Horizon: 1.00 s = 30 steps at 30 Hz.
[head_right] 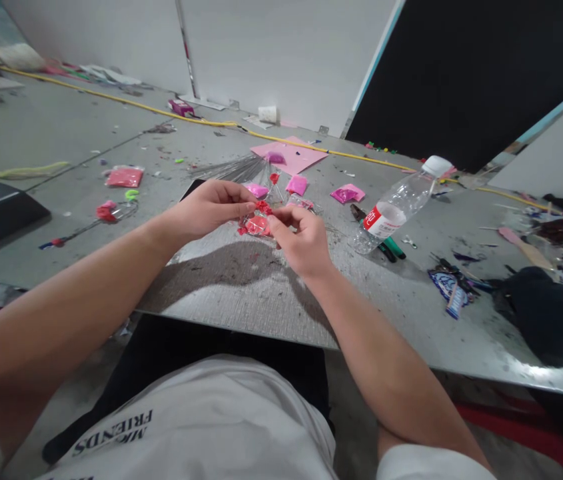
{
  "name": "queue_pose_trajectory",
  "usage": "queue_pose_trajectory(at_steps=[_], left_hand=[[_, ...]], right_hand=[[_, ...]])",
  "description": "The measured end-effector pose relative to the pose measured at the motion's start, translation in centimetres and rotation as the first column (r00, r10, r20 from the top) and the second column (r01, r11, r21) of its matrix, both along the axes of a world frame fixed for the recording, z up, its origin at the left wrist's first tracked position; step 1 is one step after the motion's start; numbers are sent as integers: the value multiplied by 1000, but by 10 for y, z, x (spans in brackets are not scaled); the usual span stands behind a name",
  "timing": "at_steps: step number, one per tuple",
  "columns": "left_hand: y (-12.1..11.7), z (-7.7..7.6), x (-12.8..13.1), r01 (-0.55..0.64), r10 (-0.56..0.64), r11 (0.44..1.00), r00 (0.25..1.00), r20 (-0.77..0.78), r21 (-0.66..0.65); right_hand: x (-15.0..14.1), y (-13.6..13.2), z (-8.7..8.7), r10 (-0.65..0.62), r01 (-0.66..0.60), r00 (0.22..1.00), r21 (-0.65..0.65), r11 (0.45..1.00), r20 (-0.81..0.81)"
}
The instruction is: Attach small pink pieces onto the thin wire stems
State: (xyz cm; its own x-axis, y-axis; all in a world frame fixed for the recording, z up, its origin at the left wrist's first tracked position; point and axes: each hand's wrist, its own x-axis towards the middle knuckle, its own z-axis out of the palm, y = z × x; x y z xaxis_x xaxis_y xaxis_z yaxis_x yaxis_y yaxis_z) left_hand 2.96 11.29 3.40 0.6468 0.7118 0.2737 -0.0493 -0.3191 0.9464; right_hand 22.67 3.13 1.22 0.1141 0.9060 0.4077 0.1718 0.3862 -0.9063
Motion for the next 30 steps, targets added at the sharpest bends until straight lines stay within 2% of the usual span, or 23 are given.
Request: queue_pose_trajectory(at_steps=[4, 8, 22, 30], left_hand=[[-3, 2, 1, -2, 2, 1000, 1000, -8, 7], [-5, 3, 1, -9, 9, 1000, 1000, -7, -1], [-3, 2, 1, -6, 5, 1000, 1000, 4, 17], [-2, 0, -1, 12, -12, 1000, 1000, -11, -2]], right_hand=[[-3, -2, 1, -90, 88, 992, 24, 996, 94], [-4, -2, 2, -99, 98, 992, 19, 995, 81], [-2, -1, 2, 16, -36, 984, -107, 994, -178], [-1, 2, 0, 96, -121, 972, -107, 987, -213]])
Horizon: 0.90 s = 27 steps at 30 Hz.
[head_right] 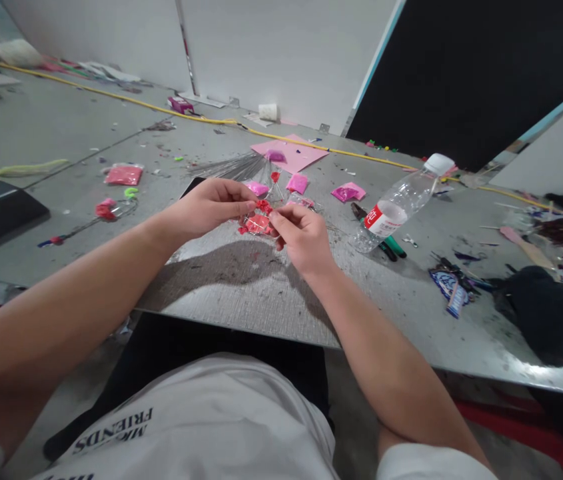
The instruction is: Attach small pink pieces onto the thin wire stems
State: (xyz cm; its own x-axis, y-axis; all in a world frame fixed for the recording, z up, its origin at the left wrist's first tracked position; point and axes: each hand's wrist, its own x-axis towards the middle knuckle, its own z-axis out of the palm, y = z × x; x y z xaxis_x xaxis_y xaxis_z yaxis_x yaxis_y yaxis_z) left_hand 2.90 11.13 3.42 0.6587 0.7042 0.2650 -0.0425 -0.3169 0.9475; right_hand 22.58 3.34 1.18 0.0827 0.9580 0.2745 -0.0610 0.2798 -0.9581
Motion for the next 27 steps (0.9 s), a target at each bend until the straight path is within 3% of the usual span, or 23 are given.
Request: queue_pose_trajectory(at_steps=[6, 9, 11, 13, 14, 21, 27], left_hand=[[-3, 7, 2, -28, 42, 986, 996, 83, -165], [-1, 8, 2, -26, 102, 948, 969, 227, -317], [3, 7, 1, -2, 123, 923, 949, 290, -386], [5, 6, 1, 8, 138, 898, 944, 300, -439], [6, 6, 1, 4, 148, 886, 945, 291, -463], [8, 7, 4, -68, 198, 792, 969, 149, -607], [9, 4, 6, -109, 209, 772, 974, 89, -627]], right_hand=[[3, 0, 2, -21, 21, 1000, -2, 1000, 13], [9, 6, -5, -117, 103, 959, 66, 992, 258], [11, 14, -12, -191, 119, 820, 165, 979, 540], [11, 23, -19, -219, 57, 582, 229, 972, 783], [10, 28, -22, -202, 12, 521, 229, 973, 830], [-1, 52, -32, -124, -181, 242, 170, 969, 962], [-1, 54, -31, -108, -185, 139, 133, 974, 984]])
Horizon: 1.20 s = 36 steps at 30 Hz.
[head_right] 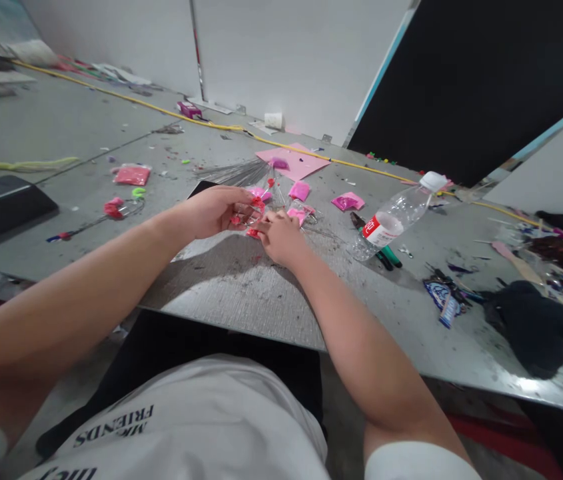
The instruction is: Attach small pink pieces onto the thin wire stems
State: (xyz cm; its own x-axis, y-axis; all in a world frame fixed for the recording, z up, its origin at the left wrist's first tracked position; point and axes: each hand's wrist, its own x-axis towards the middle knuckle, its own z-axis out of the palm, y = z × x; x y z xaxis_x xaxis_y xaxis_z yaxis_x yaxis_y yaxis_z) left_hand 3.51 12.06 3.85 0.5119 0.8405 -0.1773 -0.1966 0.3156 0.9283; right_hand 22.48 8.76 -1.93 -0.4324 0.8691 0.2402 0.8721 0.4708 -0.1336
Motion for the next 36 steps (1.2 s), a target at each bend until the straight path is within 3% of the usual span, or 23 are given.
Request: queue_pose_trajectory(at_steps=[6, 12, 19, 21, 23, 30, 36], left_hand=[[4, -4, -3, 56, -55, 998, 998, 29, -25], [-1, -3, -6, 147, -152, 988, 983, 102, 54], [-7, -2, -5, 156, -164, 981, 984, 64, 119], [-6, -3, -5, 150, -158, 983, 985, 67, 106], [-5, -5, -5, 150, -158, 984, 984, 81, 97], [-6, -6, -5, 202, -215, 971, 972, 95, 130], [-9, -3, -5, 223, -236, 962, 969, 72, 159]], right_hand=[[-2, -1, 0, -15, 15, 997, -4, 1000, -76], [9, -5, 5, -25, 24, 947, -8, 1000, -321], [25, -26, 28, -116, 154, 744, -1, 988, -658], [22, -35, 35, -99, 165, 626, 7, 986, -773], [17, -42, 40, -66, 137, 566, 14, 991, -822], [6, -52, 42, 56, 69, 651, 132, 989, -757], [5, -49, 38, 31, 61, 584, 82, 995, -811]])
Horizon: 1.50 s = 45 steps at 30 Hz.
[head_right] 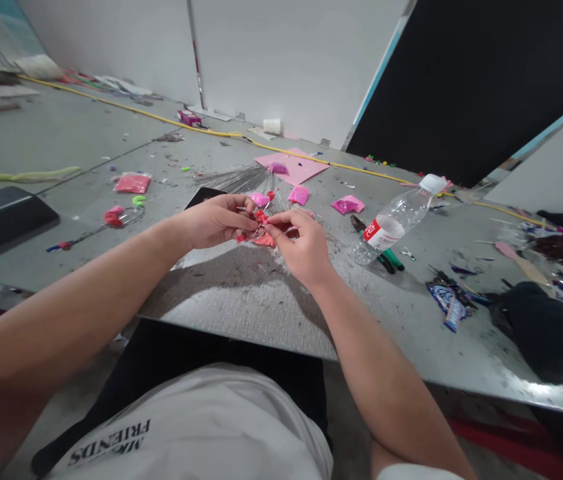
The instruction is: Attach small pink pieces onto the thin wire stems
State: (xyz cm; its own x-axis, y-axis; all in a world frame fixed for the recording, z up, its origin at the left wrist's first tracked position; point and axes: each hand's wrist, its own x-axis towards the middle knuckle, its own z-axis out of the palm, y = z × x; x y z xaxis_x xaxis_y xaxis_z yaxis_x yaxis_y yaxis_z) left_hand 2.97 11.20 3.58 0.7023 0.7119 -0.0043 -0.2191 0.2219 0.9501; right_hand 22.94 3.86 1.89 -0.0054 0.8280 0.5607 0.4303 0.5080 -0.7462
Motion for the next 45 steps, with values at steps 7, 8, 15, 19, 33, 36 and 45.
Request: queue_pose_trajectory(at_steps=[7, 8, 15, 19, 33, 36, 45], left_hand=[[2, -3, 1, 4, -4, 999, 1000, -10, 34], [2, -3, 0, 9, -9, 999, 1000, -7, 39], [1, -2, -1, 32, -31, 997, 999, -15, 69], [-3, 0, 0, 41, -39, 993, 999, -19, 113], [0, -3, -1, 57, -59, 975, 998, 5, 213], [2, -6, -1, 69, -79, 973, 996, 36, 219], [8, -13, -1, 9, -19, 972, 999, 38, 236]], right_hand=[[-1, -3, 2, -6, 5, 1000, -41, 999, -24], [0, -3, 2, -7, 6, 1000, -38, 999, -21], [0, -1, 0, -1, -1, 999, -49, 999, -49], [1, 1, -2, 18, -31, 993, -106, 994, -117], [-1, 2, -6, 106, -278, 884, -330, 902, -455], [2, 2, -7, 106, -292, 866, -324, 900, -488], [0, 4, -7, 72, -315, 846, -386, 867, -529]])
